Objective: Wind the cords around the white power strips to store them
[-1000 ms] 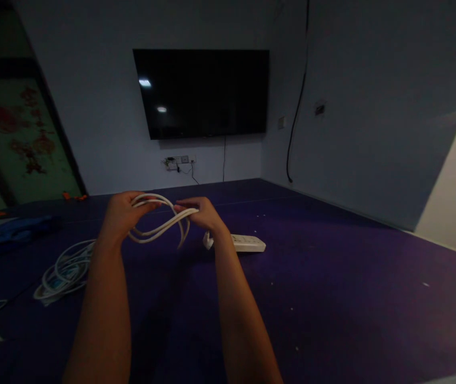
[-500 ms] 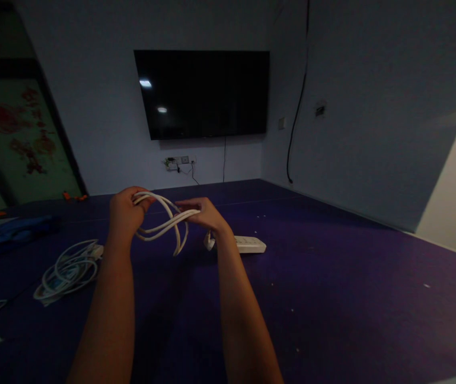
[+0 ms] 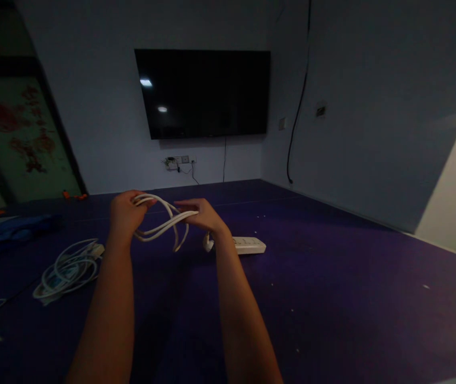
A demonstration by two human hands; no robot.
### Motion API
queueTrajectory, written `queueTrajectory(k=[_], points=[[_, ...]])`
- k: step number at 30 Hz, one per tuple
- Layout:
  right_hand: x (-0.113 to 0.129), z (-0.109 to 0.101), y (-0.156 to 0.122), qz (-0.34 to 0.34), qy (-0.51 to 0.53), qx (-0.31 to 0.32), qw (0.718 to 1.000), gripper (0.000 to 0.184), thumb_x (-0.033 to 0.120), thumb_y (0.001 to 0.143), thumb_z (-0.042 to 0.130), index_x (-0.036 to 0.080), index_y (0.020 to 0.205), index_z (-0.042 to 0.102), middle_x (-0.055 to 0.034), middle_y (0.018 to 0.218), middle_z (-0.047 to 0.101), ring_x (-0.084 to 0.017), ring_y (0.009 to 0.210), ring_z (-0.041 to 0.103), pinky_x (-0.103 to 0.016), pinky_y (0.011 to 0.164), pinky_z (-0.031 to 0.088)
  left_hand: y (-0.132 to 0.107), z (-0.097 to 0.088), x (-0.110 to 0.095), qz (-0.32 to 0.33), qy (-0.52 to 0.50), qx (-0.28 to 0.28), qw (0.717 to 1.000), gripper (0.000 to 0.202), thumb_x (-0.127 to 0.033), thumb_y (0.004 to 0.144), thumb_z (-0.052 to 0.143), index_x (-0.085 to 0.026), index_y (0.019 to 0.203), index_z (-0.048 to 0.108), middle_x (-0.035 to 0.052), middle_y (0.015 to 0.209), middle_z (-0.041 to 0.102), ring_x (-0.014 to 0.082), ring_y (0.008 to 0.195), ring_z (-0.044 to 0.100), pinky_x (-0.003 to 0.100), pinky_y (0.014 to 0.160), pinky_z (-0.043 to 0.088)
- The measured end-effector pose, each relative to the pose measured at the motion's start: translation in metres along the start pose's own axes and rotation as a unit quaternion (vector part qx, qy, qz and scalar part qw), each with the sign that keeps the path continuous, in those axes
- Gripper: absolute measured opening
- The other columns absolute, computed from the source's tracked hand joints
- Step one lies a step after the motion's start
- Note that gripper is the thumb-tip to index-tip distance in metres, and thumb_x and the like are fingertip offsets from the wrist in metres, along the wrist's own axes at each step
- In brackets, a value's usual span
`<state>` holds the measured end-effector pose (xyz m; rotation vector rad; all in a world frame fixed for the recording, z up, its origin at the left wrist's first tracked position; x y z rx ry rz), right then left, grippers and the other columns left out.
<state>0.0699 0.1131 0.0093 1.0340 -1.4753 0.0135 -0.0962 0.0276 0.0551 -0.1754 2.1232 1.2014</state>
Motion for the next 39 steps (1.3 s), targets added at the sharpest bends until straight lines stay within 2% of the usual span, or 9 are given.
queueTrajectory(k=[5,7,9,11,15,20,28,33,39], points=[[0.004,-0.006,-0.001,-0.006,0.004,-0.074,0.997,0.05,0.025,0.059,0.077,0.013,0.107,0.069,-0.0113,0.093,0.072,-0.023,0.088,0.067,-0.038,0.079,0.053,-0.003,0.001,-0.008,-0.043,-0.18,0.048,0.982,0.019,-0.022,0.06,0.067,-0.017,0.079,0.067,-0.0027,0.061,0.059,0.0106,0.053,0.05,0.022,0.051,0.037],[0.007,-0.009,-0.003,-0.019,0.005,-0.091,0.996,0.049,0.025,0.059,0.077,0.013,0.105,0.069,-0.0112,0.093,0.072,-0.022,0.085,0.068,-0.037,0.078,0.053,-0.006,0.002,-0.013,-0.062,-0.235,0.068,0.968,0.025,-0.027,0.06,0.07,-0.017,0.083,0.068,-0.0039,0.058,0.056,0.0086,0.047,0.044,0.021,0.045,0.032],[0.008,-0.011,-0.003,-0.029,0.003,-0.101,0.994,0.05,0.026,0.058,0.078,0.012,0.105,0.07,-0.0112,0.091,0.072,-0.022,0.082,0.068,-0.037,0.077,0.053,-0.008,0.002,-0.019,-0.057,-0.263,0.06,0.961,0.028,-0.036,0.06,0.073,-0.016,0.079,0.067,-0.0034,0.057,0.055,0.0081,0.047,0.043,0.021,0.044,0.03],[0.008,-0.011,-0.002,-0.029,0.008,-0.1,0.995,0.051,0.027,0.057,0.079,0.012,0.105,0.07,-0.011,0.089,0.072,-0.021,0.079,0.068,-0.036,0.076,0.053,-0.008,-0.001,-0.022,-0.034,-0.254,0.016,0.967,0.032,-0.042,0.057,0.076,-0.015,0.071,0.066,-0.0025,0.056,0.055,0.0084,0.049,0.044,0.021,0.046,0.032],[0.007,-0.009,-0.001,-0.025,0.003,-0.095,0.995,0.049,0.028,0.058,0.078,0.01,0.103,0.07,-0.0108,0.087,0.072,-0.019,0.076,0.067,-0.034,0.074,0.053,-0.009,-0.004,-0.02,0.004,-0.172,-0.077,0.982,0.035,-0.046,0.056,0.077,-0.015,0.06,0.063,-0.0033,0.051,0.05,0.0085,0.049,0.041,0.022,0.047,0.031],[0.009,-0.004,0.0,-0.022,-0.041,-0.068,0.997,0.046,0.025,0.058,0.078,0.011,0.101,0.071,-0.0096,0.088,0.072,-0.02,0.079,0.066,-0.032,0.071,0.052,-0.006,-0.007,-0.014,0.039,-0.14,-0.116,0.983,0.033,-0.044,0.057,0.077,-0.014,0.06,0.063,-0.0038,0.05,0.05,0.0083,0.048,0.041,0.021,0.046,0.031],[0.007,-0.002,0.001,-0.026,-0.068,-0.059,0.996,0.057,0.026,0.055,0.08,0.012,0.11,0.068,-0.0105,0.093,0.072,-0.02,0.079,0.066,-0.033,0.072,0.052,-0.004,-0.007,-0.014,0.06,-0.16,-0.109,0.979,0.03,-0.041,0.056,0.078,-0.015,0.062,0.064,-0.0049,0.049,0.048,0.008,0.047,0.041,0.021,0.046,0.032],[0.006,-0.002,0.002,-0.037,-0.074,-0.06,0.995,0.043,0.025,0.061,0.076,0.013,0.102,0.071,-0.0089,0.087,0.072,-0.019,0.079,0.065,-0.033,0.072,0.051,-0.005,-0.006,-0.02,0.071,-0.181,-0.081,0.978,0.028,-0.039,0.057,0.078,-0.015,0.065,0.065,-0.0034,0.051,0.052,0.0083,0.048,0.043,0.021,0.046,0.033],[0.0,-0.013,0.003,-0.01,-0.082,-0.138,0.987,0.022,0.026,0.064,0.072,0.01,0.079,0.074,-0.0084,0.071,0.071,-0.018,0.064,0.063,-0.028,0.059,0.048,-0.006,0.0,-0.022,0.042,-0.241,-0.042,0.969,0.027,-0.035,0.059,0.077,-0.015,0.074,0.068,0.0001,0.062,0.062,0.0099,0.053,0.051,0.021,0.049,0.039]])
Point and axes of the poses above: each hand's wrist, its own y-axis towards the middle knuckle, its own z-axis out of the palm, x = y × z, the point moved 6 cm from there along y, towards the middle knuckle
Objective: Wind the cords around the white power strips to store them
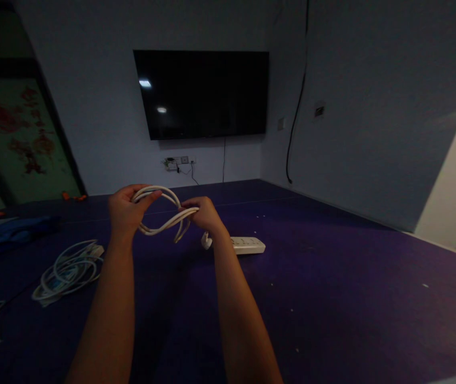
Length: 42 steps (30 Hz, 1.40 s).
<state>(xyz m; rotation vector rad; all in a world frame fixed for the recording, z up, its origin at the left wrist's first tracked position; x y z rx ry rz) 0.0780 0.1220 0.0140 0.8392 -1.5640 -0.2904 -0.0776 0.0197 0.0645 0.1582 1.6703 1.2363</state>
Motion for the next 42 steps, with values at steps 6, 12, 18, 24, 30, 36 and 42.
queueTrajectory(k=[6,12,18,24,30,36,42], points=[[-0.003,-0.01,0.003,-0.011,0.005,-0.071,0.997,0.025,0.033,0.067,0.067,0.011,0.077,0.074,-0.0074,0.068,0.07,-0.017,0.06,0.062,-0.026,0.055,0.045,0.002,0.007,0.019,-0.084,-0.093,0.005,0.992,0.045,-0.023,0.052,0.08,-0.015,0.093,0.064,0.0009,0.072,0.065,0.0116,0.062,0.059,0.021,0.057,0.047],[-0.005,-0.019,0.002,0.001,0.0,-0.147,0.989,0.024,0.03,0.067,0.064,0.012,0.078,0.074,-0.0065,0.071,0.071,-0.02,0.066,0.063,-0.027,0.058,0.046,-0.003,0.013,0.032,-0.195,-0.17,0.008,0.966,0.057,-0.015,0.053,0.077,-0.017,0.106,0.056,0.0017,0.083,0.066,0.0109,0.061,0.062,0.021,0.056,0.049],[-0.008,-0.027,0.001,0.006,0.002,-0.176,0.984,0.021,0.024,0.065,0.063,0.012,0.077,0.074,-0.007,0.072,0.072,-0.02,0.068,0.064,-0.028,0.06,0.047,-0.009,0.022,0.041,-0.277,-0.198,0.049,0.939,0.024,-0.015,0.058,0.071,-0.013,0.079,0.058,0.0,0.066,0.062,0.0104,0.05,0.058,0.025,0.052,0.051],[-0.005,-0.016,0.002,-0.027,0.042,-0.097,0.994,0.021,0.024,0.061,0.063,0.012,0.074,0.074,-0.0062,0.071,0.072,-0.018,0.065,0.063,-0.028,0.061,0.048,-0.002,0.01,0.033,-0.183,-0.173,-0.036,0.967,0.022,-0.021,0.059,0.065,-0.014,0.078,0.058,-0.0033,0.059,0.058,0.008,0.044,0.053,0.019,0.044,0.043],[-0.004,-0.004,0.002,-0.03,0.046,-0.006,0.998,0.019,0.018,0.058,0.065,0.013,0.073,0.074,-0.005,0.067,0.071,-0.017,0.064,0.063,-0.027,0.06,0.048,-0.001,-0.005,0.033,-0.16,-0.144,-0.127,0.968,0.02,-0.027,0.054,0.066,-0.017,0.06,0.05,-0.0054,0.049,0.052,0.0084,0.04,0.049,0.019,0.039,0.038],[-0.003,0.002,0.0,0.007,0.106,0.053,0.993,0.024,0.023,0.053,0.074,0.013,0.075,0.072,-0.0042,0.069,0.071,-0.015,0.062,0.063,-0.026,0.06,0.049,-0.001,-0.013,0.029,-0.111,-0.062,-0.147,0.981,0.025,-0.03,0.057,0.065,-0.019,0.048,0.045,-0.0052,0.041,0.046,0.0078,0.036,0.043,0.019,0.037,0.033],[0.001,0.013,-0.005,0.017,0.116,0.115,0.986,0.032,0.022,0.056,0.075,0.014,0.087,0.072,-0.0037,0.077,0.072,-0.016,0.071,0.065,-0.029,0.071,0.051,-0.001,-0.022,0.017,-0.052,-0.021,-0.156,0.986,0.03,-0.03,0.06,0.064,-0.018,0.043,0.043,-0.0046,0.039,0.044,0.0076,0.037,0.041,0.019,0.039,0.032]])
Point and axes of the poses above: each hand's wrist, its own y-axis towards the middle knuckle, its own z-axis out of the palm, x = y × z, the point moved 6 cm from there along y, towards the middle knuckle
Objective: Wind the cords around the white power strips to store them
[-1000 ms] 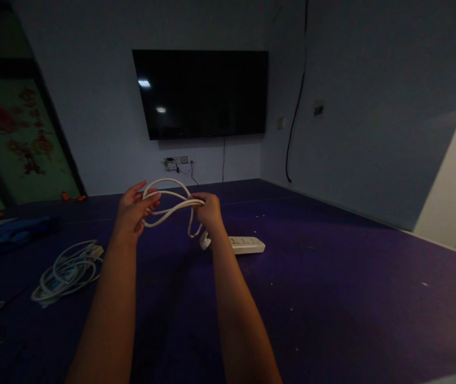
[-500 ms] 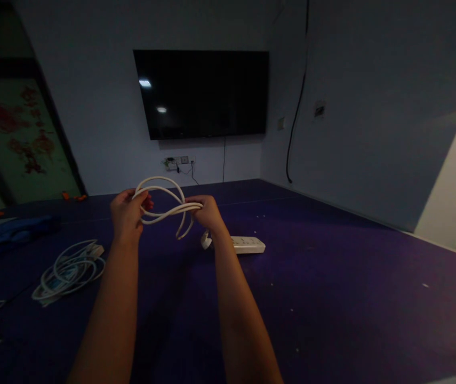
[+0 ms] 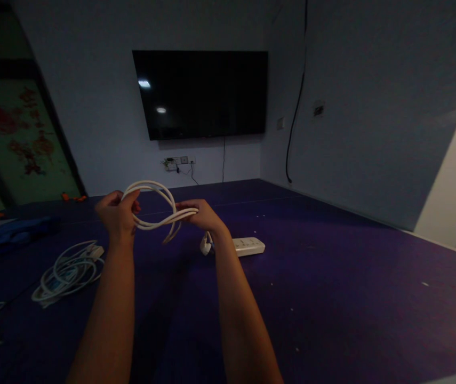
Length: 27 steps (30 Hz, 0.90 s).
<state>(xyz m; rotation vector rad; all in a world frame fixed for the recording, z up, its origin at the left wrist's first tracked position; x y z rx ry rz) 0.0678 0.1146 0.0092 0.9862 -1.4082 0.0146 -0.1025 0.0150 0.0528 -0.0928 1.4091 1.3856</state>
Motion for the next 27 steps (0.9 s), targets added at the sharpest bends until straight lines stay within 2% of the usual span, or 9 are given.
queueTrajectory(k=[4,11,13,15,18,21,24,27], points=[[-0.003,0.004,0.0,0.011,-0.001,0.017,1.0,0.03,0.022,0.056,0.075,0.014,0.085,0.073,-0.0033,0.075,0.072,-0.015,0.071,0.064,-0.028,0.07,0.05,0.0,-0.003,-0.003,-0.007,-0.019,-0.005,1.0,0.03,-0.03,0.06,0.065,-0.018,0.043,0.043,-0.0049,0.039,0.044,0.0077,0.036,0.041,0.019,0.039,0.033],[-0.003,-0.004,0.002,0.013,-0.026,-0.044,0.999,0.025,0.024,0.053,0.074,0.014,0.076,0.073,-0.003,0.07,0.07,-0.015,0.065,0.061,-0.025,0.061,0.047,-0.002,0.005,0.001,-0.039,-0.017,0.017,0.999,0.026,-0.03,0.06,0.062,-0.018,0.045,0.045,-0.0049,0.04,0.045,0.0075,0.036,0.041,0.019,0.037,0.031],[-0.003,-0.006,0.002,0.005,-0.051,-0.065,0.997,0.022,0.023,0.054,0.072,0.014,0.074,0.073,-0.0018,0.067,0.069,-0.014,0.062,0.06,-0.024,0.058,0.045,-0.001,0.009,0.001,-0.05,-0.029,0.041,0.997,0.023,-0.03,0.06,0.062,-0.018,0.048,0.047,-0.0048,0.042,0.046,0.0073,0.036,0.042,0.019,0.037,0.033],[-0.003,-0.009,0.002,-0.004,-0.083,-0.089,0.993,0.016,0.023,0.057,0.069,0.013,0.069,0.073,-0.0006,0.061,0.066,-0.013,0.059,0.057,-0.022,0.054,0.041,-0.003,0.015,-0.002,-0.068,-0.055,0.093,0.992,0.018,-0.03,0.06,0.063,-0.018,0.055,0.052,-0.0041,0.047,0.051,0.0073,0.038,0.045,0.019,0.037,0.035],[-0.003,-0.014,0.003,-0.013,-0.104,-0.134,0.985,0.016,0.025,0.059,0.065,0.012,0.066,0.072,0.0006,0.056,0.062,-0.013,0.057,0.053,-0.022,0.052,0.038,-0.009,0.026,-0.004,-0.117,-0.113,0.188,0.969,0.025,-0.031,0.06,0.067,-0.018,0.08,0.059,-0.0013,0.063,0.062,0.0087,0.042,0.052,0.019,0.038,0.038],[-0.002,-0.021,0.002,-0.027,-0.1,-0.192,0.976,0.019,0.027,0.06,0.063,0.012,0.066,0.072,0.0002,0.059,0.063,-0.013,0.059,0.054,-0.022,0.053,0.038,-0.017,0.036,-0.002,-0.188,-0.189,0.252,0.93,0.037,-0.03,0.065,0.069,-0.02,0.098,0.057,0.0023,0.076,0.068,0.0107,0.051,0.059,0.019,0.043,0.044],[-0.002,-0.028,0.001,-0.037,-0.111,-0.238,0.964,0.02,0.028,0.06,0.061,0.012,0.068,0.072,0.0008,0.058,0.061,-0.013,0.058,0.053,-0.022,0.053,0.037,-0.023,0.045,0.005,-0.263,-0.257,0.276,0.888,0.021,-0.023,0.071,0.067,-0.017,0.088,0.058,0.0055,0.078,0.068,0.0129,0.063,0.064,0.021,0.055,0.052],[-0.005,-0.033,-0.003,-0.036,-0.117,-0.286,0.95,0.021,0.028,0.061,0.057,0.012,0.067,0.071,0.0003,0.056,0.06,-0.014,0.059,0.054,-0.023,0.054,0.038,-0.028,0.052,0.012,-0.299,-0.288,0.268,0.869,0.005,-0.015,0.074,0.065,-0.014,0.075,0.06,0.007,0.079,0.068,0.0128,0.075,0.066,0.021,0.071,0.054]])
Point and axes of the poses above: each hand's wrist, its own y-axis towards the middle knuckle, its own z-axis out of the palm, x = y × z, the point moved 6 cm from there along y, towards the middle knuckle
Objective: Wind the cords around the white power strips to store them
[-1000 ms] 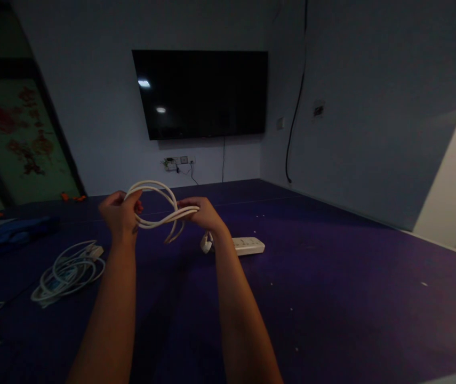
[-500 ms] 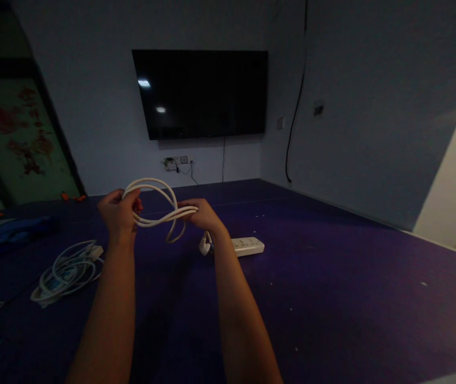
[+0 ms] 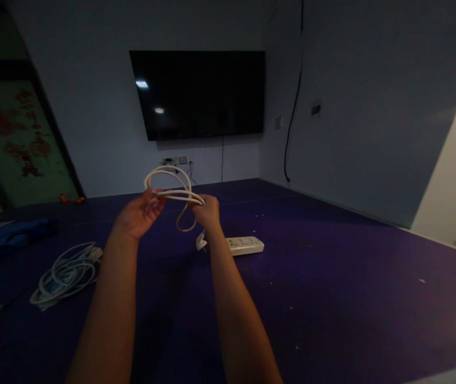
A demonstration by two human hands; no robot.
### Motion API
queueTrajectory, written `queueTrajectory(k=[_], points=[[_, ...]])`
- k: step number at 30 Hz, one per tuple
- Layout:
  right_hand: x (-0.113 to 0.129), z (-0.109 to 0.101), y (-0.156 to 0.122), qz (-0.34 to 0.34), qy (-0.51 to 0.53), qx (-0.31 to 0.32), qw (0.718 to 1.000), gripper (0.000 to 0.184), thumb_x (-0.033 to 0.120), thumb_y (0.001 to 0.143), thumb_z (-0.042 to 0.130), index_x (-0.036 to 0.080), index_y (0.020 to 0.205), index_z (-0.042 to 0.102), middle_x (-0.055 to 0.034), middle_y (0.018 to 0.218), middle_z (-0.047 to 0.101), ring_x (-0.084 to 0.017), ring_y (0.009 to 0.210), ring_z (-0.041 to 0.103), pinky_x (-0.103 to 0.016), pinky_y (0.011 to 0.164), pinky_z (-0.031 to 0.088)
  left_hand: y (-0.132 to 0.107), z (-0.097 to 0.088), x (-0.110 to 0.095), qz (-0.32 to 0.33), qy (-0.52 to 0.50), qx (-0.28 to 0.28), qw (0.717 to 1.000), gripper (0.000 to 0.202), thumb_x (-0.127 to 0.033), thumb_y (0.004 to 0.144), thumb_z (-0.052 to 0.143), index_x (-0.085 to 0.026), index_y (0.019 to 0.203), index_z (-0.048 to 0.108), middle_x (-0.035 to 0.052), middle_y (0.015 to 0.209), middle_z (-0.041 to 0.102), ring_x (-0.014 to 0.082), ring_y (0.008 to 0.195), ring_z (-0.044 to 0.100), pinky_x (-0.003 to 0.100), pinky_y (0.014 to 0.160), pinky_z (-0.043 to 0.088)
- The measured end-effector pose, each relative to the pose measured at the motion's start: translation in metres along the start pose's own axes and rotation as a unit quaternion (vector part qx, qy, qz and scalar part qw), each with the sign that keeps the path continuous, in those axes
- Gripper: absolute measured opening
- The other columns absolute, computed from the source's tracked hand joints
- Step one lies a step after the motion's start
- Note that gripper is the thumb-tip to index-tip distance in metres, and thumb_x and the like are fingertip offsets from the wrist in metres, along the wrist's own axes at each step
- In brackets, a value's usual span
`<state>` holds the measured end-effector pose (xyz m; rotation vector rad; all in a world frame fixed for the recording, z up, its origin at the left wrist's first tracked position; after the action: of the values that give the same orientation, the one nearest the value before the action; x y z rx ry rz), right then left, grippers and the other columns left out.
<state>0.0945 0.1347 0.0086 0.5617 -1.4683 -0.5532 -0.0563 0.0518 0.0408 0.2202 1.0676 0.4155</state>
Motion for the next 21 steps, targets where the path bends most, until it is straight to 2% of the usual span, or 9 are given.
queueTrajectory(k=[2,5,11,14,17,21], points=[[-0.003,-0.001,-0.001,0.005,0.007,-0.027,1.0,0.022,0.028,0.061,0.056,0.012,0.067,0.07,-0.0012,0.058,0.062,-0.016,0.061,0.056,-0.024,0.055,0.04,0.001,0.006,0.01,-0.021,0.005,0.023,0.999,0.003,-0.015,0.077,0.064,-0.012,0.076,0.063,0.0081,0.083,0.069,0.0133,0.08,0.066,0.023,0.077,0.054],[-0.01,0.002,-0.005,0.016,0.018,-0.038,0.999,0.025,0.026,0.06,0.054,0.012,0.074,0.07,-0.0023,0.063,0.065,-0.016,0.062,0.057,-0.023,0.055,0.041,0.001,0.019,0.028,-0.064,0.04,0.064,0.995,0.008,-0.018,0.08,0.063,-0.011,0.081,0.066,0.0101,0.085,0.07,0.0155,0.08,0.067,0.028,0.078,0.054],[-0.022,0.01,-0.008,0.025,0.017,-0.037,0.999,0.031,0.019,0.056,0.045,0.012,0.075,0.069,-0.0019,0.064,0.067,-0.015,0.059,0.056,-0.022,0.053,0.04,0.001,0.029,0.041,-0.06,0.072,0.049,0.994,0.019,-0.028,0.076,0.069,-0.011,0.081,0.064,0.0087,0.078,0.07,0.0168,0.074,0.068,0.028,0.071,0.052],[-0.02,0.014,-0.008,0.005,0.022,-0.017,1.0,0.032,0.018,0.055,0.046,0.012,0.076,0.069,-0.0021,0.064,0.066,-0.015,0.059,0.056,-0.023,0.054,0.04,0.003,0.024,0.039,-0.052,0.081,0.009,0.995,0.022,-0.032,0.074,0.071,-0.011,0.079,0.064,0.0069,0.073,0.07,0.0159,0.067,0.067,0.028,0.067,0.052],[-0.017,0.018,-0.008,-0.005,0.01,0.006,1.0,0.027,0.019,0.056,0.048,0.013,0.074,0.068,-0.0008,0.061,0.064,-0.014,0.056,0.054,-0.022,0.053,0.039,0.004,0.016,0.036,-0.039,0.088,-0.033,0.995,0.018,-0.028,0.078,0.066,-0.011,0.075,0.063,0.0055,0.067,0.068,0.0135,0.059,0.065,0.026,0.064,0.052],[-0.017,0.022,-0.008,0.008,0.04,0.022,0.999,0.024,0.022,0.059,0.05,0.014,0.076,0.065,0.0001,0.064,0.063,-0.013,0.059,0.054,-0.022,0.054,0.039,0.006,0.014,0.034,-0.025,0.093,-0.03,0.995,0.015,-0.024,0.078,0.065,-0.01,0.072,0.063,0.0054,0.065,0.068,0.0123,0.057,0.064,0.025,0.064,0.052]])
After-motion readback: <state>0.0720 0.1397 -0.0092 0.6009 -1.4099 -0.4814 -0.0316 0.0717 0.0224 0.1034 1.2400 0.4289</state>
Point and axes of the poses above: each hand's wrist, its own y-axis towards the middle knuckle, its own z-axis out of the palm, x = y × z, the point moved 6 cm from there along y, towards the middle knuckle
